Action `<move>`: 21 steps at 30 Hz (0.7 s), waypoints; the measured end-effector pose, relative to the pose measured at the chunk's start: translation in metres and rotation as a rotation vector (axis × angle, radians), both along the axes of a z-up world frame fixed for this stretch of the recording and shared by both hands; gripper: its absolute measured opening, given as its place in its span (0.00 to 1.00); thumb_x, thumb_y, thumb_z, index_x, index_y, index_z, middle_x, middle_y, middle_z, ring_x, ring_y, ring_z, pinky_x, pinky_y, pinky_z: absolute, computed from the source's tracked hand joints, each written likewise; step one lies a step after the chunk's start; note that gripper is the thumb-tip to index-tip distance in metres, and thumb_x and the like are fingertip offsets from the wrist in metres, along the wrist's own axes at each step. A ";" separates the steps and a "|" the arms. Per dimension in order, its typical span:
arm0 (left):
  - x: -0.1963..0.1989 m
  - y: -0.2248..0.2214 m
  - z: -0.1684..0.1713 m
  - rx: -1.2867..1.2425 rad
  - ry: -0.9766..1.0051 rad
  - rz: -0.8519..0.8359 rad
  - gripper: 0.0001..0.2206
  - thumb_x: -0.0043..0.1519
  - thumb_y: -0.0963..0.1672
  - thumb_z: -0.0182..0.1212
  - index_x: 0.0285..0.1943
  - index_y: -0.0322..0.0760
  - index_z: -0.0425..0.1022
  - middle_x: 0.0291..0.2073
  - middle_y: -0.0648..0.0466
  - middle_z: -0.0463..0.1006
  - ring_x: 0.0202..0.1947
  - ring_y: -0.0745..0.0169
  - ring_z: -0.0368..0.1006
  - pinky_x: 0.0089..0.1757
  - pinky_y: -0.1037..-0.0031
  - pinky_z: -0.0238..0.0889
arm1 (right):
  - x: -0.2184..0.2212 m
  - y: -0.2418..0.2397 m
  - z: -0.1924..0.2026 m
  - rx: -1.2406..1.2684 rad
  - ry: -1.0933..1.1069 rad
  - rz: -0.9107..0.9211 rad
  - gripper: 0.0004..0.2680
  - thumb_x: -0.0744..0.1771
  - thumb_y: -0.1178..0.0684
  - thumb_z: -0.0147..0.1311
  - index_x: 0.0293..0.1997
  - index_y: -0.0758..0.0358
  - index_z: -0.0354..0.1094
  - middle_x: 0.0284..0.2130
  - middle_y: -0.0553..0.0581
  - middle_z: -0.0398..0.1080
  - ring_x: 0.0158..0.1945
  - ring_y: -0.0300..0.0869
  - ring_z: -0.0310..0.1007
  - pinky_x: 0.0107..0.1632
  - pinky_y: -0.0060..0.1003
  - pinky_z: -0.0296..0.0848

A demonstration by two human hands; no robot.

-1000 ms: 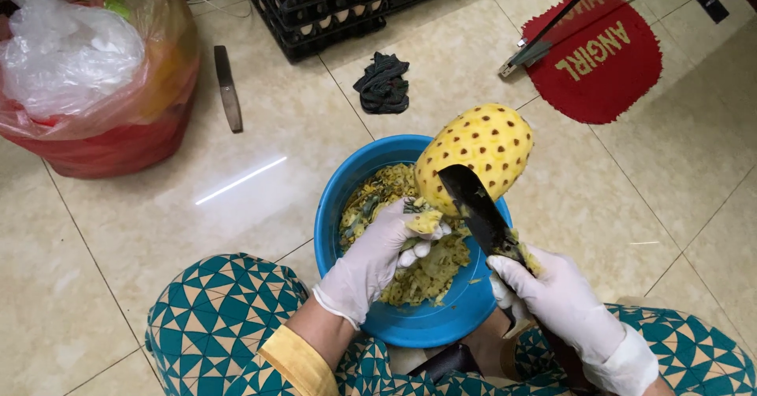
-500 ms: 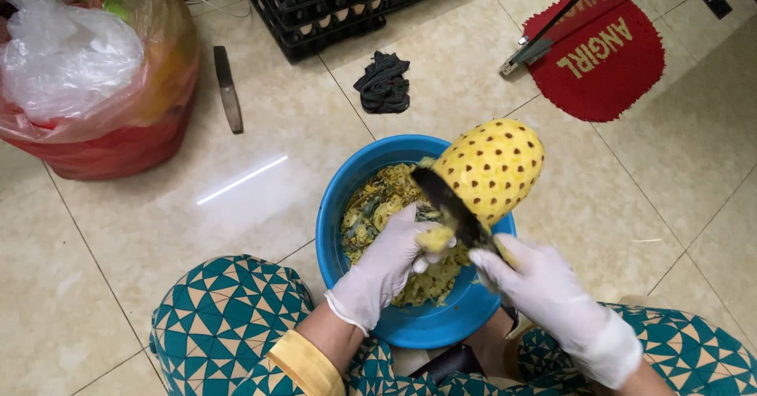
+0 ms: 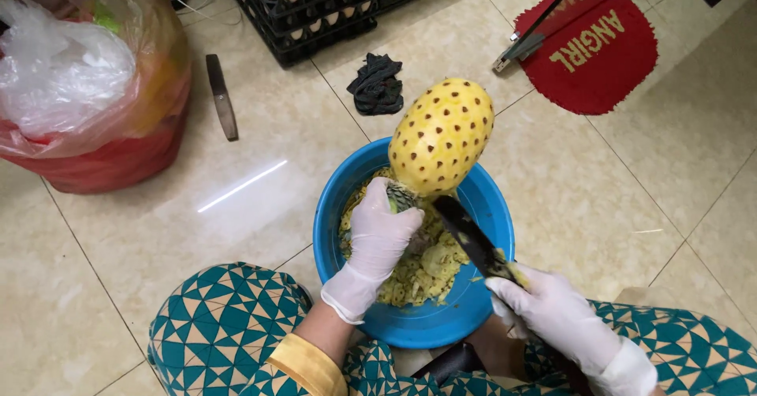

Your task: Peeling a pineapple and removing its eyes in a spiral pattern using a knife

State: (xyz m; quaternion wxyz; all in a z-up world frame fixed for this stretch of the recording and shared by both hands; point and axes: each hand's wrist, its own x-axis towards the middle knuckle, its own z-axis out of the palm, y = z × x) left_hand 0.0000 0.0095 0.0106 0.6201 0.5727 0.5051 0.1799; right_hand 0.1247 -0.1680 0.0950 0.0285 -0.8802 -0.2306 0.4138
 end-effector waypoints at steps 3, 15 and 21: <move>-0.003 0.002 0.001 -0.083 -0.053 -0.009 0.27 0.43 0.47 0.65 0.55 0.42 0.72 0.39 0.55 0.77 0.40 0.61 0.68 0.39 0.69 0.58 | 0.010 -0.025 -0.017 0.167 0.105 -0.321 0.12 0.70 0.51 0.57 0.28 0.68 0.70 0.18 0.61 0.75 0.16 0.47 0.70 0.24 0.36 0.67; -0.010 -0.006 -0.025 -0.987 -0.840 -0.160 0.15 0.60 0.42 0.54 0.45 0.21 0.80 0.11 0.57 0.67 0.07 0.74 0.51 0.16 0.83 0.39 | 0.020 -0.026 -0.013 0.506 0.354 -0.575 0.13 0.70 0.53 0.57 0.29 0.76 0.72 0.21 0.71 0.74 0.19 0.48 0.63 0.23 0.38 0.58; -0.008 -0.005 -0.038 -1.134 -0.995 -0.264 0.15 0.62 0.43 0.54 0.46 0.21 0.77 0.12 0.56 0.68 0.08 0.74 0.55 0.15 0.83 0.42 | 0.038 -0.026 -0.014 0.655 0.342 -0.652 0.13 0.70 0.54 0.55 0.31 0.78 0.69 0.21 0.76 0.73 0.17 0.50 0.64 0.22 0.37 0.62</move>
